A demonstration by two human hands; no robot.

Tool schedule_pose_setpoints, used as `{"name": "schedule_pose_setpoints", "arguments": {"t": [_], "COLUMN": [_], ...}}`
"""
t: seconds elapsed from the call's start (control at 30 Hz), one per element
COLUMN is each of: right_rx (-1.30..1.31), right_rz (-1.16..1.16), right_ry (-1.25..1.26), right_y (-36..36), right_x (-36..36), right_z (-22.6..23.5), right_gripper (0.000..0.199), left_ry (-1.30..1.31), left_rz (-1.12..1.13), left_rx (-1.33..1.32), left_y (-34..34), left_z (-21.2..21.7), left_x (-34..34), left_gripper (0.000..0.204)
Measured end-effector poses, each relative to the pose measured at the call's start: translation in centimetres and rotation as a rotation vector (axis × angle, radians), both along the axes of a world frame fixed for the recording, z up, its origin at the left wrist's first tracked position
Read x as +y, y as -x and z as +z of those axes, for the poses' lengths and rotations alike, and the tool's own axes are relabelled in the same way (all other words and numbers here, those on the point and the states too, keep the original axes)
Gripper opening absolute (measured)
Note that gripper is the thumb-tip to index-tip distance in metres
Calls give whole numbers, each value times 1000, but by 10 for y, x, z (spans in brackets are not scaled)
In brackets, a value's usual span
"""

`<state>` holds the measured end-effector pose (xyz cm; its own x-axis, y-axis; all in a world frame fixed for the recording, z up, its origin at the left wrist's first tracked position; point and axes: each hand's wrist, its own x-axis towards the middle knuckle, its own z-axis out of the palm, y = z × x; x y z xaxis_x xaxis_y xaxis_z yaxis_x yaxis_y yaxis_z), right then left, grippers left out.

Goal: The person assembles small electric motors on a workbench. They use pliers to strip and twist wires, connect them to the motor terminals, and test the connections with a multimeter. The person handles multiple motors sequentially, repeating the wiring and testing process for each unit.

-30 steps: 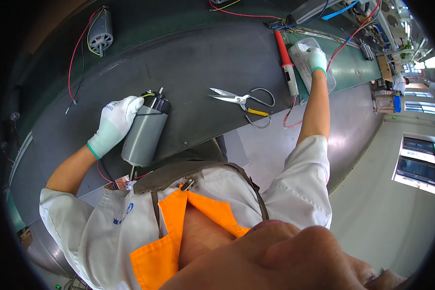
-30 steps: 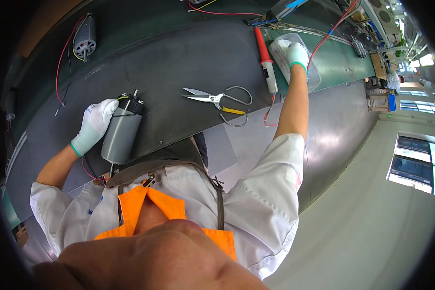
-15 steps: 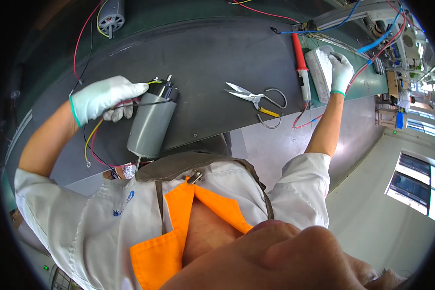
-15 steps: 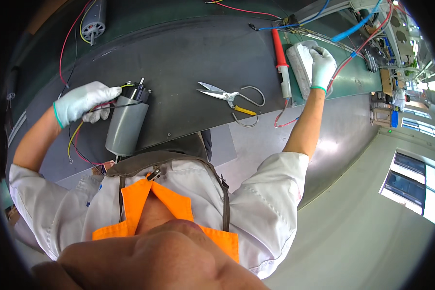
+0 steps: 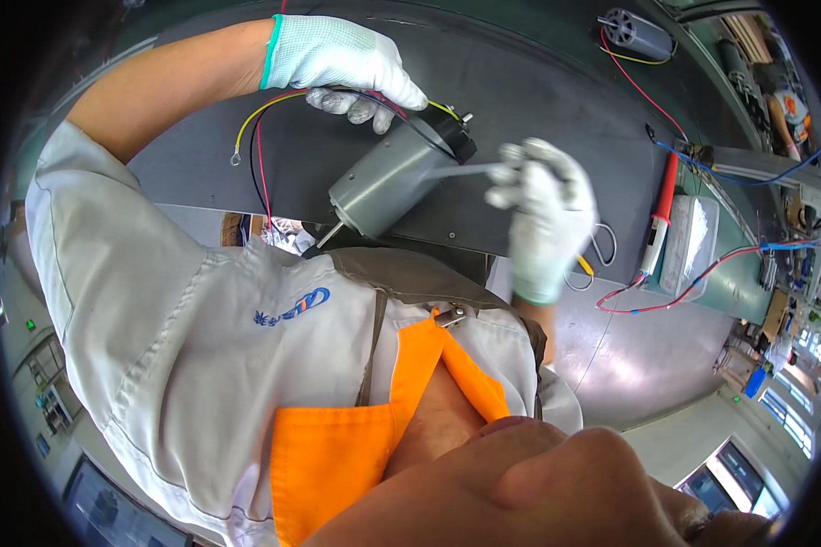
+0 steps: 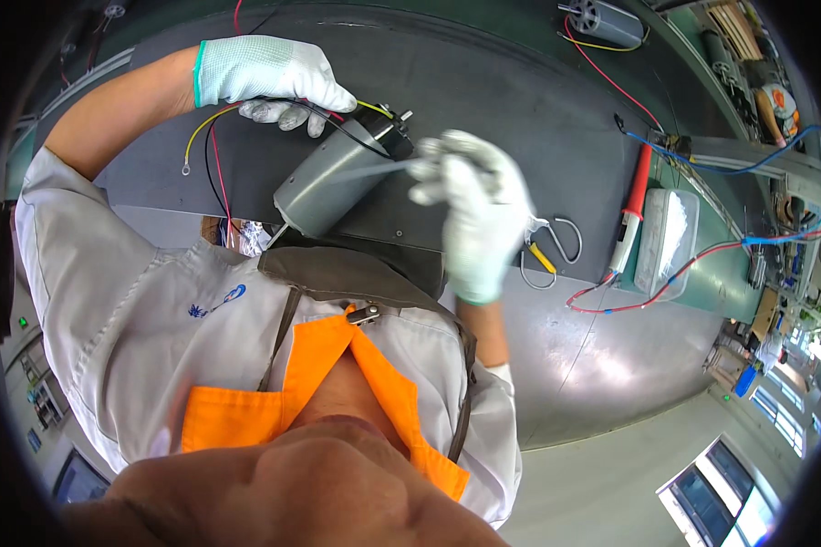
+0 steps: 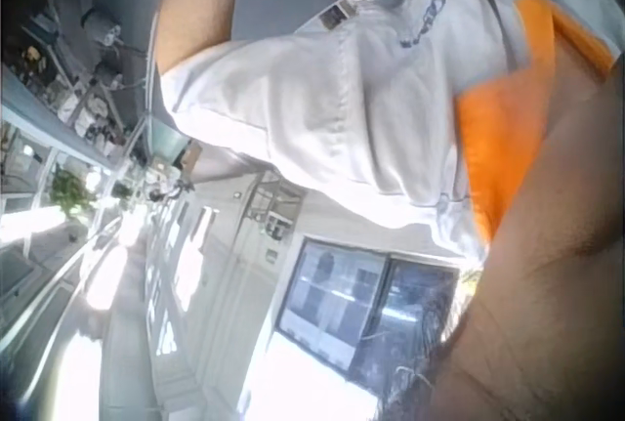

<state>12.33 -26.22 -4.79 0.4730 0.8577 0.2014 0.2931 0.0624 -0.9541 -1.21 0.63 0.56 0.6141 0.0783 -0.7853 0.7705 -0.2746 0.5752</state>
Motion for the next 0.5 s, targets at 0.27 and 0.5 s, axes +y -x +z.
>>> {"name": "schedule_pose_setpoints", "arguments": {"t": [0.27,0.5], "right_rx": [-858,-370], "right_rz": [10,10], "right_ry": [-274,-61], "right_y": [36,31], "right_x": [43,44], "right_z": [-81,-42], "right_gripper": [32,26], "left_ry": [103,-10], "left_rz": [176,568], "left_rx": [41,-292], "left_y": [16,14], "left_z": [-12,-53], "left_x": [-10,-39], "left_gripper": [75,29]}}
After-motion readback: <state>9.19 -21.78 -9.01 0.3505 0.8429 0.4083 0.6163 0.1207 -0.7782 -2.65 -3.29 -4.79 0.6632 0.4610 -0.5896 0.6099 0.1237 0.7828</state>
